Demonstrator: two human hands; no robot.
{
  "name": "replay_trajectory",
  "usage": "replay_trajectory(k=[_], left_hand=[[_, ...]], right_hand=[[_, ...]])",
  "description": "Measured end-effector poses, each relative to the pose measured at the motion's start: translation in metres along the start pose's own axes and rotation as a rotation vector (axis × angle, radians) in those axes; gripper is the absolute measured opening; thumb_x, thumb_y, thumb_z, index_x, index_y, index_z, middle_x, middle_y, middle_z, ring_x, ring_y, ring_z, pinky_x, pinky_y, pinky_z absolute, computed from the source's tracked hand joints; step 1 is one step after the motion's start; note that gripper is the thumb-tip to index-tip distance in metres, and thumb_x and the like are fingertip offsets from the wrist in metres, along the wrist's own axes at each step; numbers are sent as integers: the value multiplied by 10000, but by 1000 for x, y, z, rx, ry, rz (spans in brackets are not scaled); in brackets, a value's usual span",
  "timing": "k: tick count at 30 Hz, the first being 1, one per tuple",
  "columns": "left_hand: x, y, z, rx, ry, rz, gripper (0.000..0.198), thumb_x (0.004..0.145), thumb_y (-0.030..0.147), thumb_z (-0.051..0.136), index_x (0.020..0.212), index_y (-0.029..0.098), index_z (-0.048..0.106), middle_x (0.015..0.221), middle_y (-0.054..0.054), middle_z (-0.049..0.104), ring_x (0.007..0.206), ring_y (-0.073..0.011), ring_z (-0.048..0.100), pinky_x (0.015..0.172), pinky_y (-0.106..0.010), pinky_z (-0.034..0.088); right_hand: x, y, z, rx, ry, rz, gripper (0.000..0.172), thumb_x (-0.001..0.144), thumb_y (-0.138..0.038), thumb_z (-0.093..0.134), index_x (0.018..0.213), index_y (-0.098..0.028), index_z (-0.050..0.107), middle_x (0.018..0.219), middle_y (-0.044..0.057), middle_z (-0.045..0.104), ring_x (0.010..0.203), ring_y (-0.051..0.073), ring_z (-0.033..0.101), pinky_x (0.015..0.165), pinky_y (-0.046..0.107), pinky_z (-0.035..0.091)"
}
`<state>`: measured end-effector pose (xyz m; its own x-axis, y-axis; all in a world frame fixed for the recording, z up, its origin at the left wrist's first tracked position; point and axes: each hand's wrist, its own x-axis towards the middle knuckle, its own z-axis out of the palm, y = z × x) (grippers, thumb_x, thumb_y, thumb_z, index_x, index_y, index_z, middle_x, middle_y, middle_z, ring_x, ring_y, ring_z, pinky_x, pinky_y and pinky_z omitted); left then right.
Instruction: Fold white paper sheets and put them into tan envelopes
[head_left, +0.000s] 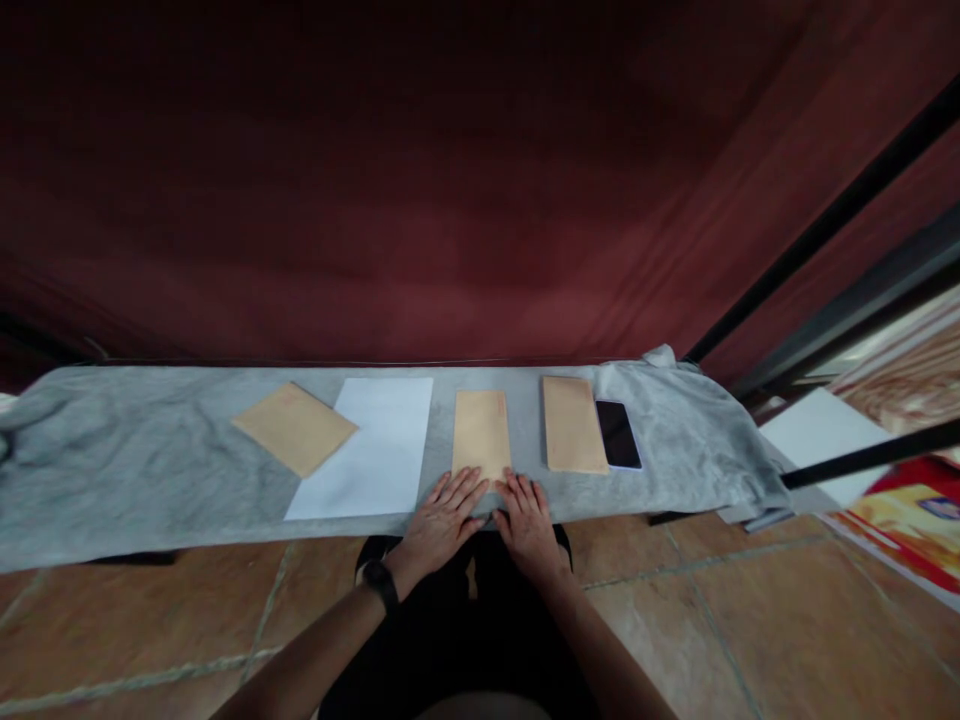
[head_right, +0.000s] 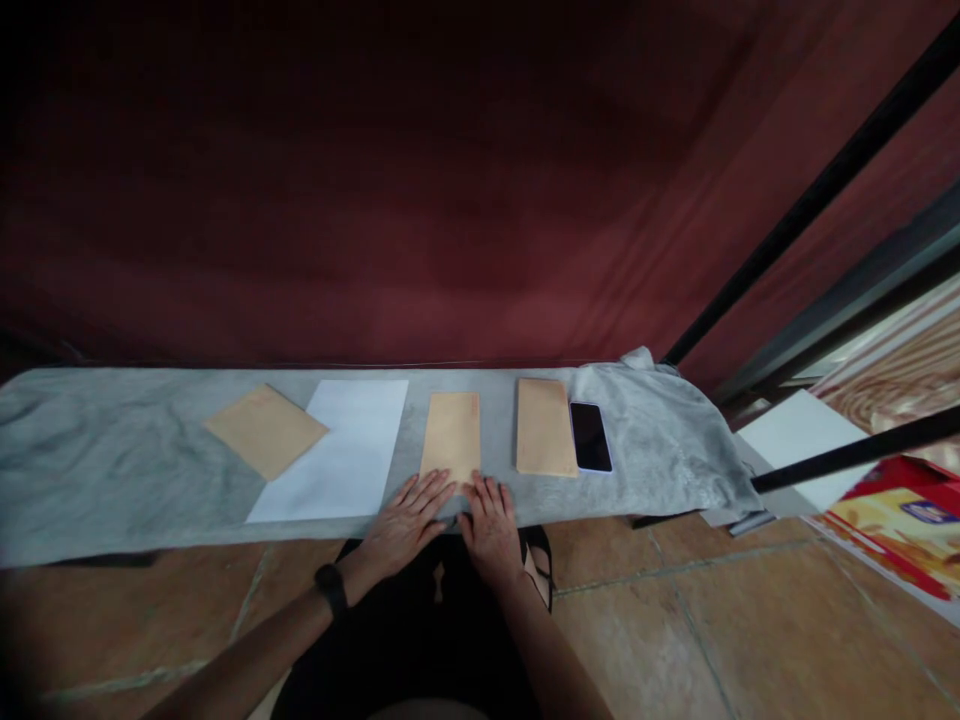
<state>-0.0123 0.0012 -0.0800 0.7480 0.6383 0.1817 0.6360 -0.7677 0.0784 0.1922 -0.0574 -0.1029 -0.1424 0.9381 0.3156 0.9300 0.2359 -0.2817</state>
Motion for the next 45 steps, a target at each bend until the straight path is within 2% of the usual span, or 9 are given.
replay_trajectory(k=[10,19,24,27,29,33,36,41,45], left_hand=[[-11,17,0,-64,-26,-113,660,955,486,499,1520,184,339,1591,-120,324,1493,-260,234,1220,-474,196],[-10,21,12,-26,-16,-129,719,946,546,488,1526,159,315,1601,-148,291,1501,-275,202,1223,-493,157],[-5,27,10,-101,38,-199,589,972,502,453,1457,170,432,1563,-143,378,1466,-276,304,1199,-482,247],[4,29,10,-249,98,-328,447,1000,416,396,1342,172,547,1505,-135,469,1390,-268,430,1148,-472,345],[13,27,10,-403,188,-444,390,991,352,393,1260,156,597,1469,-147,504,1338,-267,485,1121,-468,379],[29,15,12,-819,388,-769,312,870,331,555,1126,184,656,1259,-120,644,1202,-263,573,1061,-437,427],[34,2,13,-947,407,-927,334,818,391,595,1068,182,666,1022,-79,700,1014,-249,639,935,-410,489],[36,-10,11,-1091,403,-1027,416,763,481,627,1000,142,670,814,-48,688,768,-200,655,712,-318,510],[39,-9,8,-1210,395,-1016,438,689,506,673,919,134,691,771,-51,696,691,-189,642,645,-304,498]], right_hand=[[-13,7,1,5,-13,-10,522,1002,-289,388,1504,-145,365,1539,120,417,1429,258,339,1172,488,239],[-14,5,4,-13,18,26,491,997,-246,375,1476,-142,413,1522,144,436,1420,261,351,1163,492,240],[-6,3,4,74,58,71,460,950,-183,413,1402,-169,503,1427,143,537,1346,249,444,1139,500,286],[2,-3,4,155,100,133,442,921,-162,420,1341,-179,559,1355,142,587,1279,252,507,1095,490,358],[8,-6,6,221,124,187,424,907,-171,435,1301,-179,590,1314,142,606,1237,254,537,1056,461,412],[18,-8,10,425,177,324,388,884,-232,466,1232,-174,627,1218,143,644,1148,258,590,1004,442,471],[26,-6,12,723,253,505,357,842,-316,513,1144,-185,652,1137,123,676,1085,254,624,1007,456,474],[35,-12,11,1377,427,833,372,752,-425,641,1063,-224,603,994,49,703,953,208,684,898,405,557],[39,-24,12,1640,401,884,296,710,-455,719,850,-229,588,811,37,704,826,213,703,849,427,587]])
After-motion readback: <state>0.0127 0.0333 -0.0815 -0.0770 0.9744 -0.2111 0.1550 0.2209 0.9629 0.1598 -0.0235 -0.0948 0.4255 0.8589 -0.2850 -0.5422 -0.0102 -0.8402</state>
